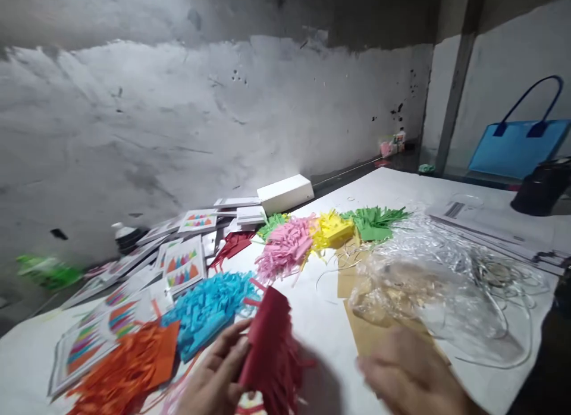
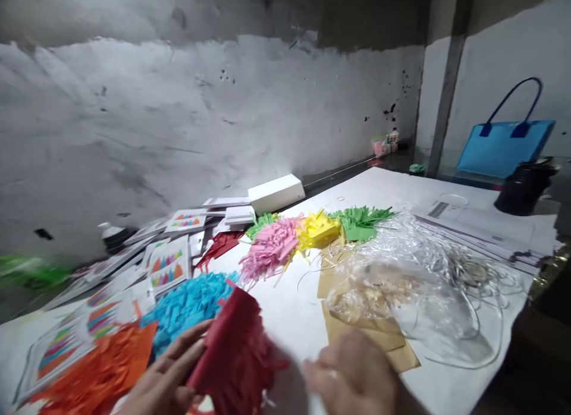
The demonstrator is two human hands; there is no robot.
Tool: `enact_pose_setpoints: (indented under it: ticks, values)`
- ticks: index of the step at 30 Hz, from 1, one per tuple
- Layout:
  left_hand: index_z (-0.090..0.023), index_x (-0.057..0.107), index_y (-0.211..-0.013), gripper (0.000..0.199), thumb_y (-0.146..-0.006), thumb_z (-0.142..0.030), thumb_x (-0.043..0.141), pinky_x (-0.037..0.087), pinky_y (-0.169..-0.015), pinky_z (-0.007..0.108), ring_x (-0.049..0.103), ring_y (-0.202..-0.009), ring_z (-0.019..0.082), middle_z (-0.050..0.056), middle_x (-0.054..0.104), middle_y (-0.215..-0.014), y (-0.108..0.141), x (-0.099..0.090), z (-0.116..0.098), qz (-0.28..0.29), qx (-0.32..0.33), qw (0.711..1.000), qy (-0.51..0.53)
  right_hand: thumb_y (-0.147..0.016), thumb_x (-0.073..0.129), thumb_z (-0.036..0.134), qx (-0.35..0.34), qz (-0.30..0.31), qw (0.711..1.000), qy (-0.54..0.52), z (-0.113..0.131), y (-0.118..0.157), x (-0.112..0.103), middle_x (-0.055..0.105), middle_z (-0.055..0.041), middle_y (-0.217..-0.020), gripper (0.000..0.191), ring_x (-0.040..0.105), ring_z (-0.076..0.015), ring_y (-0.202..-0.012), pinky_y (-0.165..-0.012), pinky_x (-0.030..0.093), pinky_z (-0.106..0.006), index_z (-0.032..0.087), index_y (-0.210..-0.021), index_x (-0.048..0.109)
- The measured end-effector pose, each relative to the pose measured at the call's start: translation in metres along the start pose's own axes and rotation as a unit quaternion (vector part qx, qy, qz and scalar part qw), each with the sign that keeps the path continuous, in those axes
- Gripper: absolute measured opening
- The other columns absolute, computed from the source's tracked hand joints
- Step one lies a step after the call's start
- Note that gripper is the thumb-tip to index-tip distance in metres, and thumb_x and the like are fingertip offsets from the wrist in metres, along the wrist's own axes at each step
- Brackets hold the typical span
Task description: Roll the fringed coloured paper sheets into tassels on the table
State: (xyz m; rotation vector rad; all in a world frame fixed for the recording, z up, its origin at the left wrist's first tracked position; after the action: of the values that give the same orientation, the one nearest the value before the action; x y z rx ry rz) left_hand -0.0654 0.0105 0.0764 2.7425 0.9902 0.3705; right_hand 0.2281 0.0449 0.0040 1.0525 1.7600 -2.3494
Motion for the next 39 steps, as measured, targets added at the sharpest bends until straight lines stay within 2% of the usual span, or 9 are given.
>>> enact_pose_setpoints:
  ticks: [5,10,14,16,19,23,28,35,39]
  values:
    - [-0.023,0.072,-0.102,0.062,-0.05,-0.042,0.1,0.055,-0.059,0.022,0.072,-0.074,0.018,0.002,0.075,-0.081,0.027,-0.007,0.09,0.068,-0.066,0.993,0.067,-0.101,0.048,0.022,-0.09,0.028,0.99,-0.103,0.081,-0.046,0.073,0.064,-0.0048,-0.067,0.023,0.056,-0.0206,-0.06,-0.057,0.044,-0.036,0.012,-0.097,0.068]
    - [-0.026,0.074,-0.103,0.058,-0.059,-0.058,0.091,0.059,-0.066,0.025,0.071,-0.081,0.019,0.005,0.077,-0.097,0.037,-0.022,0.14,-0.006,-0.005,0.998,0.063,-0.096,0.049,0.011,0.065,0.125,0.96,-0.241,0.078,-0.025,0.087,0.071,-0.0069,-0.08,0.023,0.061,-0.0206,-0.074,-0.075,0.047,-0.038,0.017,-0.094,0.072]
    - [-0.025,0.076,-0.1,0.055,-0.063,-0.064,0.085,0.058,-0.08,0.027,0.07,-0.093,0.023,0.005,0.077,-0.103,0.041,-0.027,0.16,0.01,0.038,0.999,0.001,-0.084,0.071,0.018,0.33,0.177,0.826,-0.422,0.066,-0.011,0.095,0.072,-0.0027,-0.079,0.01,0.065,-0.0194,-0.077,-0.074,0.049,-0.032,0.02,-0.075,0.075]
    - [-0.025,0.077,-0.097,0.051,-0.066,-0.064,0.084,0.056,-0.083,0.026,0.069,-0.098,0.023,0.004,0.077,-0.101,0.04,-0.029,0.166,0.01,0.036,0.999,-0.008,-0.083,0.074,0.024,0.381,0.217,0.766,-0.47,0.061,-0.011,0.101,0.072,-0.0015,-0.075,0.013,0.067,-0.018,-0.071,-0.067,0.051,-0.028,0.019,-0.07,0.075]
    - [-0.024,0.078,-0.094,0.048,-0.065,-0.062,0.085,0.058,-0.081,0.025,0.069,-0.095,0.022,0.004,0.078,-0.098,0.037,-0.029,0.169,0.018,0.013,1.0,0.013,-0.086,0.071,0.027,0.389,0.249,0.739,-0.49,0.055,-0.013,0.105,0.075,-0.002,-0.079,0.014,0.07,-0.0184,-0.073,-0.068,0.053,-0.027,0.019,-0.076,0.077]
    - [-0.023,0.079,-0.092,0.048,-0.061,-0.057,0.09,0.061,-0.074,0.027,0.073,-0.09,0.024,0.005,0.079,-0.096,0.034,-0.027,0.169,0.036,-0.042,0.995,0.078,-0.082,0.064,0.011,0.351,0.236,0.79,-0.444,0.055,-0.011,0.098,0.073,-0.0012,-0.087,0.026,0.068,-0.0181,-0.079,-0.075,0.052,-0.028,0.02,-0.106,0.067]
    - [-0.022,0.079,-0.088,0.049,-0.051,-0.05,0.097,0.061,-0.071,0.024,0.073,-0.086,0.022,0.005,0.079,-0.092,0.027,-0.029,0.174,0.05,-0.096,0.989,0.099,-0.088,0.049,0.009,0.129,0.202,0.911,-0.336,0.069,-0.011,0.085,0.068,-0.0072,-0.09,0.017,0.061,-0.0205,-0.082,-0.076,0.052,-0.032,0.02,-0.093,0.062]
    - [-0.023,0.078,-0.089,0.047,-0.059,-0.056,0.091,0.058,-0.072,0.023,0.069,-0.084,0.019,0.003,0.076,-0.089,0.03,-0.027,0.177,0.055,-0.044,0.997,0.044,-0.091,0.054,0.006,0.15,0.201,0.925,-0.284,0.074,-0.009,0.085,0.068,-0.0041,-0.083,0.02,0.059,-0.0188,-0.078,-0.089,0.048,-0.039,0.019,-0.089,0.07]
    - [-0.026,0.078,-0.089,0.041,-0.066,-0.059,0.086,0.055,-0.08,0.02,0.068,-0.09,0.019,0.002,0.076,-0.091,0.037,-0.02,0.164,0.036,0.02,0.999,-0.015,-0.074,0.073,0.002,0.348,0.208,0.84,-0.362,0.064,-0.006,0.092,0.068,0.0024,-0.076,0.021,0.061,-0.0167,-0.078,-0.078,0.047,-0.03,0.02,-0.068,0.065]
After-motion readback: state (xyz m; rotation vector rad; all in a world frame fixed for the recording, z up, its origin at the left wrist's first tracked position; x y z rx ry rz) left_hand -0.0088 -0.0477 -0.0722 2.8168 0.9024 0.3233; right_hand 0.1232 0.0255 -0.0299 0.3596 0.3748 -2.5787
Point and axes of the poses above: each hand's wrist, its own y-axis away from the middle knuckle, its own x-axis out of the palm, z = x × y, the point moved 2 cm from there along -y, towards the middle knuckle
